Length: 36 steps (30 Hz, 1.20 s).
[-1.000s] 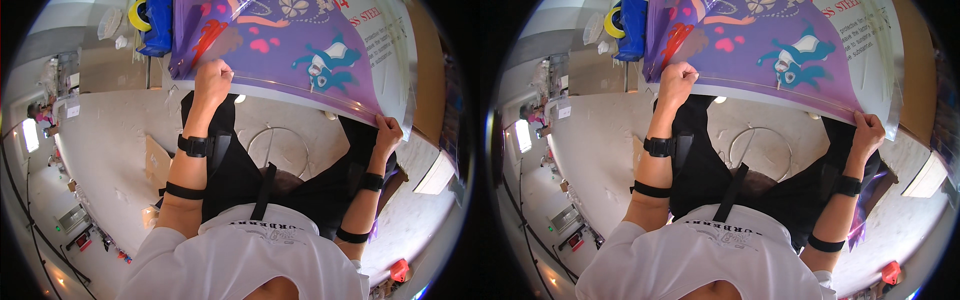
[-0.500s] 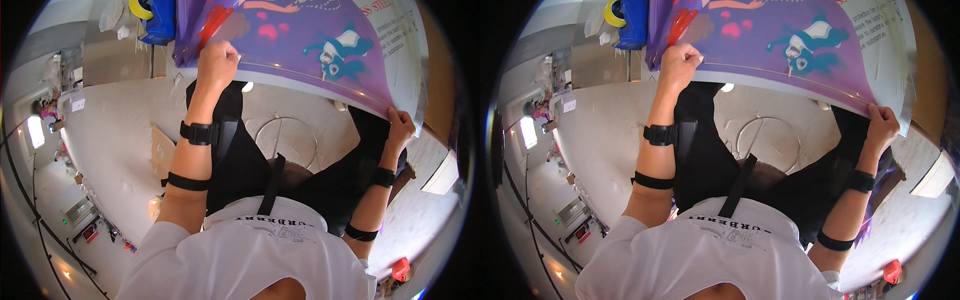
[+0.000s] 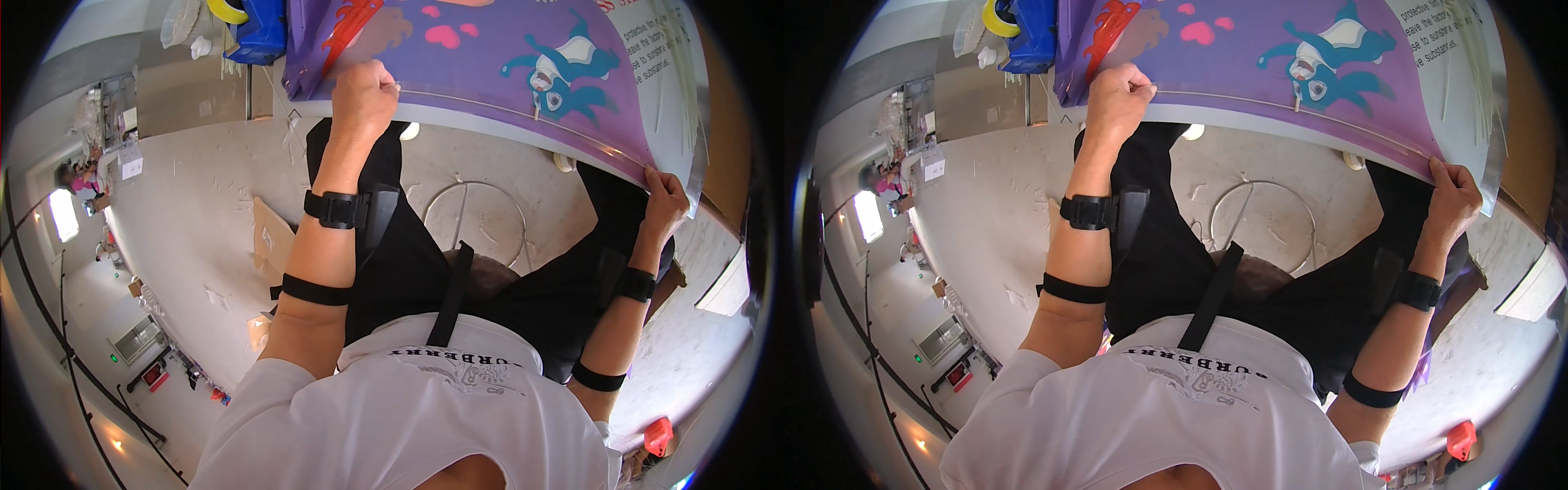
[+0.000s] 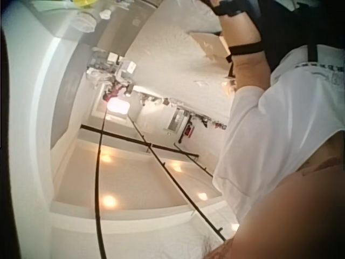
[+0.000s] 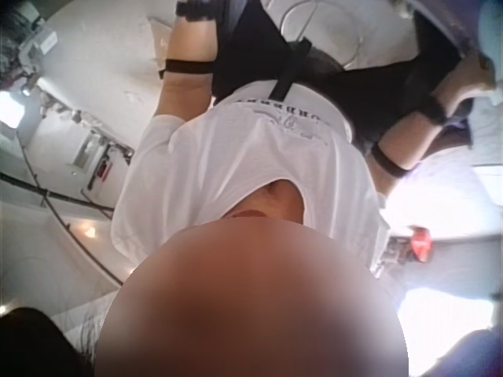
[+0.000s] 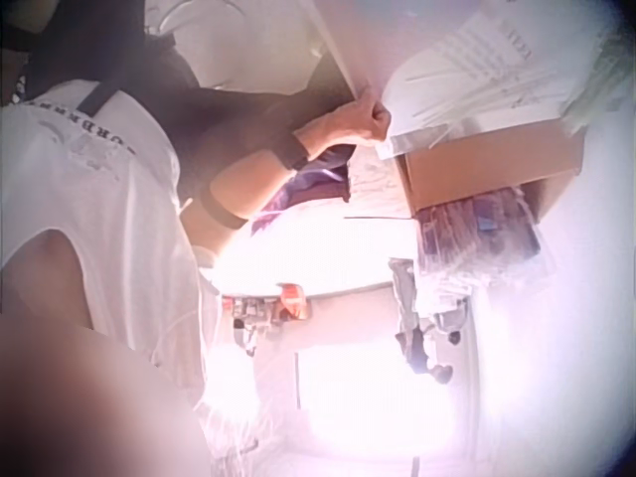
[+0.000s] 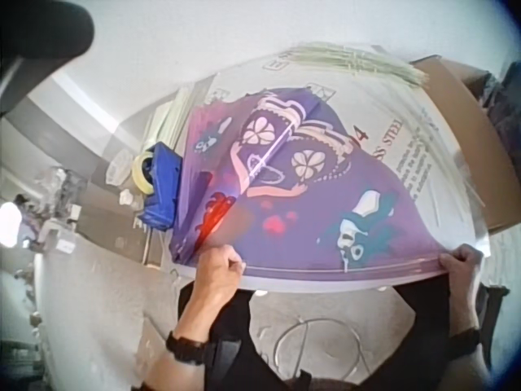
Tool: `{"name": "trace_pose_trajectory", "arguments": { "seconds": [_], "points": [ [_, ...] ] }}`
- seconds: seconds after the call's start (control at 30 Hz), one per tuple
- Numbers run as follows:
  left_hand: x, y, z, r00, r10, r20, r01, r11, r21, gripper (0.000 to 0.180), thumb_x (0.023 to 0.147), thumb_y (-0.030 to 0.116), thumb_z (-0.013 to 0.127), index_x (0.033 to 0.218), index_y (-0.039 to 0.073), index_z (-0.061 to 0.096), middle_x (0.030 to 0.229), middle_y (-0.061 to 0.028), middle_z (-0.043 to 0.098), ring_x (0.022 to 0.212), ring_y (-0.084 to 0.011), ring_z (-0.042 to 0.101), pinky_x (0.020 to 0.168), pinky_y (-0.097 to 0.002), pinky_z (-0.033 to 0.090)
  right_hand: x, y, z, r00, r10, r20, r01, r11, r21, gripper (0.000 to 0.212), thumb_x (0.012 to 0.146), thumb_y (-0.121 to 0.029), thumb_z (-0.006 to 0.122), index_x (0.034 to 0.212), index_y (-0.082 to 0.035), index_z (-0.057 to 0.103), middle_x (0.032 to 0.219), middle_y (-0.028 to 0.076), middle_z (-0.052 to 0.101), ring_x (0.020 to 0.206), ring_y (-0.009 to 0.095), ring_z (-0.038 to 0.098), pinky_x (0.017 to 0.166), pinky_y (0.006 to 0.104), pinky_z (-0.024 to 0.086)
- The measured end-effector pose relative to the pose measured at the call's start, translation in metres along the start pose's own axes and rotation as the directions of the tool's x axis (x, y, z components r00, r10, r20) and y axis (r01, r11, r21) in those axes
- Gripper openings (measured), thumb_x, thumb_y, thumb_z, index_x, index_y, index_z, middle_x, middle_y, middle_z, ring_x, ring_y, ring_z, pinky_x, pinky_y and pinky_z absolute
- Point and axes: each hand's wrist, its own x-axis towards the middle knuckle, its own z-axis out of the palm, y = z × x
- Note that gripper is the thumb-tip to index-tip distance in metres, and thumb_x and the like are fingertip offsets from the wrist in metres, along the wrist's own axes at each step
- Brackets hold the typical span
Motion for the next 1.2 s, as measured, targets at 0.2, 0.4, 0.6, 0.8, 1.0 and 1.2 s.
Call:
{"name": "trace_pose_trajectory", "arguments": {
  "seconds": [0.2,0.4,0.6,0.8,1.0,1.2],
  "points": [
    [0.000,0.000,-0.002,1.000,0.005,-0.004,-0.005,1.000,-0.025,0.010,0.074,0.007,0.070,0.078,-0.001,0.065,0.067,-0.0103,0.062,0.062,-0.0184,0.058,0.060,-0.0321,0.046,0.001,-0.001,-0.001,1.000,0.001,0.002,-0.001,1.000,-0.021,0.016,0.074,-0.017,0.075,0.074,-0.002,0.070,0.060,-0.001,0.059,0.059,0.006,0.048,0.060,0.0228,0.039],
    [0.000,0.002,-0.001,1.000,0.007,0.000,-0.007,0.999,-0.042,0.010,0.074,0.009,0.068,0.073,0.000,0.063,0.073,-0.0178,0.064,0.072,-0.0333,0.063,0.068,-0.0396,0.049,0.004,0.005,0.000,1.000,0.025,-0.017,-0.025,0.999,-0.046,0.016,0.072,-0.018,0.075,0.073,-0.003,0.070,0.060,0.000,0.059,0.059,0.008,0.050,0.061,0.0251,0.041],
    [0.006,-0.008,-0.004,0.995,-0.098,0.017,0.100,0.991,-0.088,0.015,0.067,0.009,0.075,0.071,-0.001,0.065,0.065,-0.0103,0.064,0.060,-0.0169,0.057,0.059,-0.0306,0.046,0.014,-0.011,-0.008,0.993,0.103,0.061,-0.087,0.973,-0.213,0.021,0.067,-0.023,0.075,0.072,-0.003,0.071,0.059,0.004,0.060,0.060,0.013,0.054,0.061,0.0290,0.043],
    [0.021,-0.025,-0.007,0.977,-0.154,0.145,0.169,0.980,-0.102,0.027,0.060,0.020,0.081,0.066,0.000,0.064,0.063,-0.0128,0.064,0.058,-0.0217,0.061,0.059,-0.0324,0.049,0.025,-0.006,-0.017,0.986,0.086,0.145,-0.052,0.973,-0.226,0.025,0.065,-0.024,0.078,0.071,-0.001,0.069,0.057,0.007,0.059,0.057,0.015,0.054,0.058,0.0312,0.043],
    [0.017,-0.027,-0.008,0.979,-0.162,0.127,0.179,0.974,-0.136,0.024,0.064,0.011,0.079,0.060,0.001,0.058,0.056,-0.0046,0.056,0.052,-0.0118,0.050,0.050,-0.0281,0.038,0.010,-0.020,-0.014,0.990,0.070,0.123,-0.047,0.982,-0.182,0.028,0.064,-0.022,0.081,0.065,0.001,0.065,0.053,0.006,0.055,0.053,0.014,0.050,0.055,0.0324,0.042],
    [0.019,-0.035,-0.009,0.974,-0.183,0.130,0.195,0.977,-0.087,0.027,0.062,0.020,0.079,0.062,0.000,0.061,0.059,-0.0114,0.061,0.056,-0.0194,0.057,0.057,-0.0330,0.046,0.003,-0.028,-0.011,0.994,0.066,0.088,-0.049,0.982,-0.182,0.024,0.067,-0.020,0.077,0.068,0.001,0.065,0.056,0.010,0.058,0.056,0.019,0.055,0.060,0.0335,0.046]
  ]
}}
